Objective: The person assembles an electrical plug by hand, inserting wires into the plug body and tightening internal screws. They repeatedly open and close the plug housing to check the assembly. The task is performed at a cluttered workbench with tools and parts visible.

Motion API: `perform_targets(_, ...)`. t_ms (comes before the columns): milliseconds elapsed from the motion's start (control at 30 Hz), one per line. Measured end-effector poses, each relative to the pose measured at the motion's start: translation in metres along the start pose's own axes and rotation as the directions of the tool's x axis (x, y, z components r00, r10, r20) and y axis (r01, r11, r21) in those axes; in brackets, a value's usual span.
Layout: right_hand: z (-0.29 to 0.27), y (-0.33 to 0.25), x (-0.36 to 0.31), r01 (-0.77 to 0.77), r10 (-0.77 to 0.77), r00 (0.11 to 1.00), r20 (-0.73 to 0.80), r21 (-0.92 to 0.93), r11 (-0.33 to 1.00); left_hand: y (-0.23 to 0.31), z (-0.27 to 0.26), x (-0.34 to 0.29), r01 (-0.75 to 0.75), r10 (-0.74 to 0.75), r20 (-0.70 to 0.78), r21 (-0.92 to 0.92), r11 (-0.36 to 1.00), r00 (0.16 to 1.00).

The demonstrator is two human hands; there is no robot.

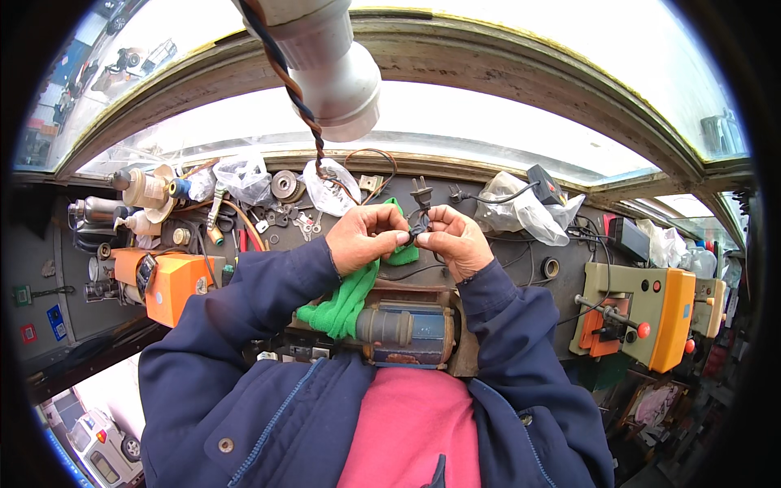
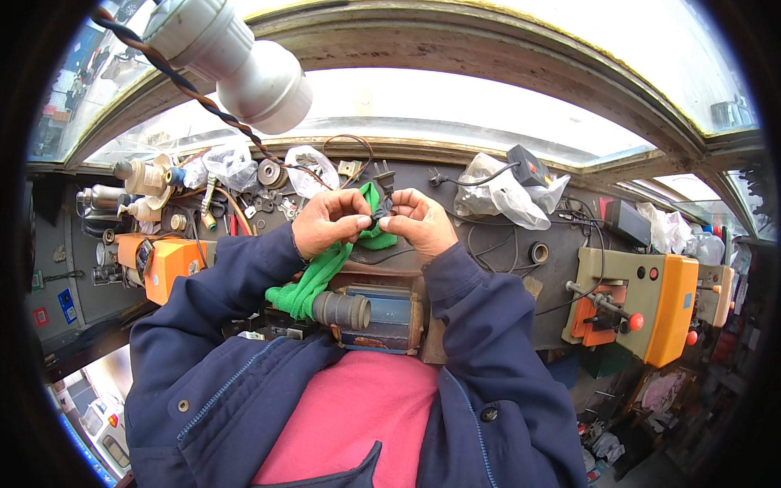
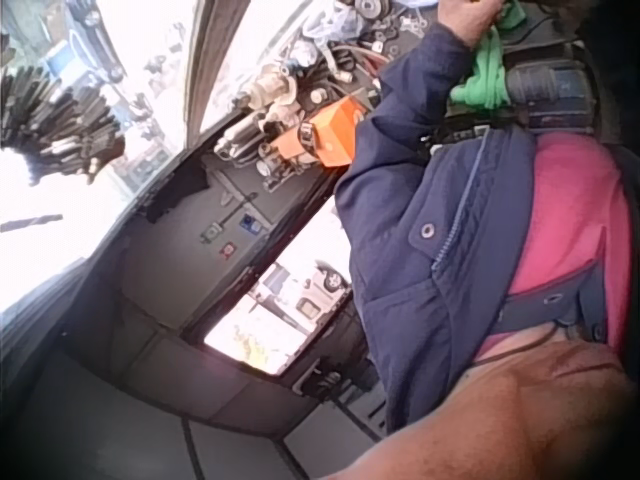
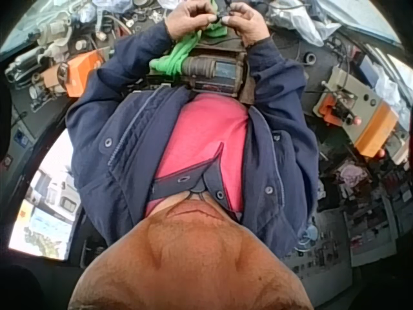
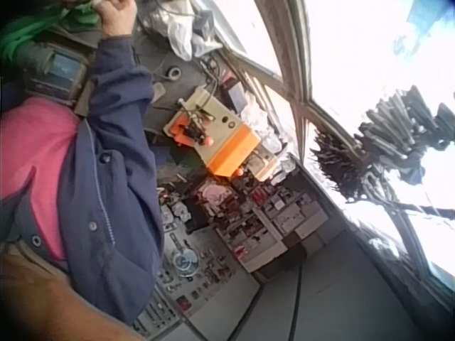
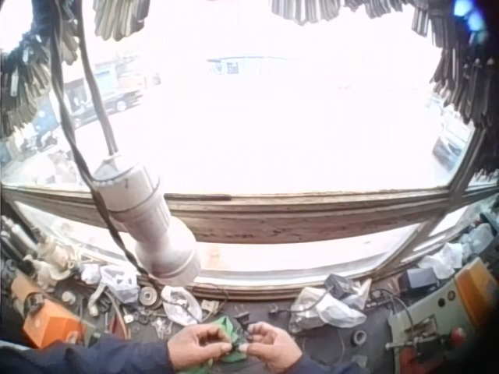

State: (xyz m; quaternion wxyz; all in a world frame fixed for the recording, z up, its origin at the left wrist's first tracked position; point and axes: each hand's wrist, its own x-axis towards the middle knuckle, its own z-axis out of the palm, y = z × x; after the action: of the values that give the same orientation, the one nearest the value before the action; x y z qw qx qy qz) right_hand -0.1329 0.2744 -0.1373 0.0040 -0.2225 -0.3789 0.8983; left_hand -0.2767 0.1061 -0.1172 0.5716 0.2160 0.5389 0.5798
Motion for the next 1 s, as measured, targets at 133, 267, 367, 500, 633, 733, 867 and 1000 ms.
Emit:
perform_targets(133, 0.001, -0.001, -0.001, -0.008, 0.008, 1.000, 0.006, -0.005, 1.000, -0.001, 0.000, 0.000, 0.006, -0.006, -0.002, -0.003, 1.000, 1.000)
perform_targets(267, 0.002, -0.002, -0.001, -0.019, 0.020, 1.000, 0.001, -0.027, 0.999, -0.003, -0.002, 0.000, 0.028, -0.028, 0.002, -0.034, 0.999, 1.000)
perform_targets(367, 0.003, -0.003, -0.002, -0.030, 0.031, 0.999, 0.013, -0.059, 0.998, -0.004, -0.006, 0.002, 0.018, -0.014, 0.051, -0.069, 0.997, 0.999)
perform_targets(500, 0.004, -0.003, -0.002, -0.043, 0.044, 0.998, 0.036, -0.031, 0.999, -0.007, -0.008, 0.003, 0.073, -0.050, 0.134, -0.172, 0.982, 0.990)
perform_targets(633, 0.003, -0.004, -0.003, -0.059, 0.059, 0.997, 0.053, 0.002, 0.998, -0.006, -0.009, 0.003, 0.093, -0.062, 0.173, -0.177, 0.980, 0.983)
perform_targets(733, 0.002, -0.002, -0.003, -0.045, 0.047, 0.997, 0.064, -0.023, 0.999, -0.003, -0.009, 0.001, 0.090, -0.059, 0.184, -0.164, 0.982, 0.981)
perform_targets(867, 0.003, 0.001, -0.002, -0.019, 0.023, 0.997, 0.067, -0.053, 0.998, 0.003, -0.008, -0.004, 0.104, -0.076, 0.180, -0.152, 0.983, 0.981)
perform_targets(1000, 0.000, 0.000, -0.002, -0.005, 0.008, 0.997, 0.079, -0.046, 0.999, 0.004, -0.007, -0.005, 0.051, -0.042, 0.157, -0.050, 0.997, 0.987)
